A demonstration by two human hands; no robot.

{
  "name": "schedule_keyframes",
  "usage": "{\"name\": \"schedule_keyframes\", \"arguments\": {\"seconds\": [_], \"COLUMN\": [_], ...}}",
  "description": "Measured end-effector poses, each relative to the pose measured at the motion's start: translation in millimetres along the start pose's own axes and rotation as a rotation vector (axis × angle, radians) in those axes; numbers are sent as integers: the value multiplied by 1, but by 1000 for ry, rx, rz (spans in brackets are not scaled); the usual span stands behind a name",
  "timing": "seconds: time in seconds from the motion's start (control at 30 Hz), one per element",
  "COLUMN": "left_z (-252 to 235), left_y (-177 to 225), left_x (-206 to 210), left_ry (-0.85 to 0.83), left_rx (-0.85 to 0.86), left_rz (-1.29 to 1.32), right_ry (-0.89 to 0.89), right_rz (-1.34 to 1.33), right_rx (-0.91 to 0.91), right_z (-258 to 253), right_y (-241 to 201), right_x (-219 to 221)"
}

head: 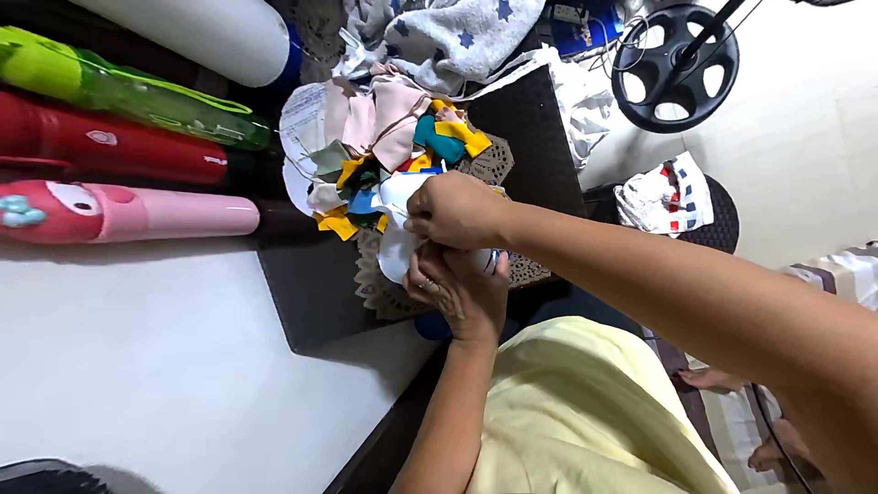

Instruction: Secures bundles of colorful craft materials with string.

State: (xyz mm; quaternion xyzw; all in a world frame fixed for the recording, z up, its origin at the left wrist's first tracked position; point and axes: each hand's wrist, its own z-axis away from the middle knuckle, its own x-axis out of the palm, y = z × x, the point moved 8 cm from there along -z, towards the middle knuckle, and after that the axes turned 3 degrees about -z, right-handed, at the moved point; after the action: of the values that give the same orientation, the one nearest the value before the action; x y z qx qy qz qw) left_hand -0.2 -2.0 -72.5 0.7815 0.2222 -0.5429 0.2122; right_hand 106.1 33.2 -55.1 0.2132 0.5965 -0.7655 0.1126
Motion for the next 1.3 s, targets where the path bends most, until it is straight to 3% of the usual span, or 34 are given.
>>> {"name": "schedule_keyframes", "arguments": {"seconds": [0.13,0.23,0.33,0.43,0.53,0.6,0.8,0.97,1.13,1.3], "left_z": [-17,-31,-47,-56,-64,-69,-76,-65,-80,-90], "left_y": [-14,-52,-81,-87,-76,-74,-89,-121,-114,-105], "left_x": [-19,-45,-54,-47,-42,-41,-45,-31,-39,-26], "left_ry": [-339,-195,-57,-86,-197,-191,-204,-251,-320,-421], "left_rx": [-56,-77,-182,-161,119,209,298,212,227,132], "left_rz": [244,554,665,648,469,387,380,423,610,686], "right_ry": [-9,-6,-21,-32,-49,-51,-3,122,165,301], "right_rz": [36,5,26,52,78,72,116,87,94,84], "right_rx": [-3,-36,-80,-110,-109,-116,-204,-151,-235,-219], "right_z": [-6,-5,-5,-7,-7,-7,-6,-3,10,19], "right_y": [-4,-4,-7,-12,-13,-12,-10,-3,-10,-10], "right_x": [-4,-4,2,7,8,7,9,7,14,17]}}
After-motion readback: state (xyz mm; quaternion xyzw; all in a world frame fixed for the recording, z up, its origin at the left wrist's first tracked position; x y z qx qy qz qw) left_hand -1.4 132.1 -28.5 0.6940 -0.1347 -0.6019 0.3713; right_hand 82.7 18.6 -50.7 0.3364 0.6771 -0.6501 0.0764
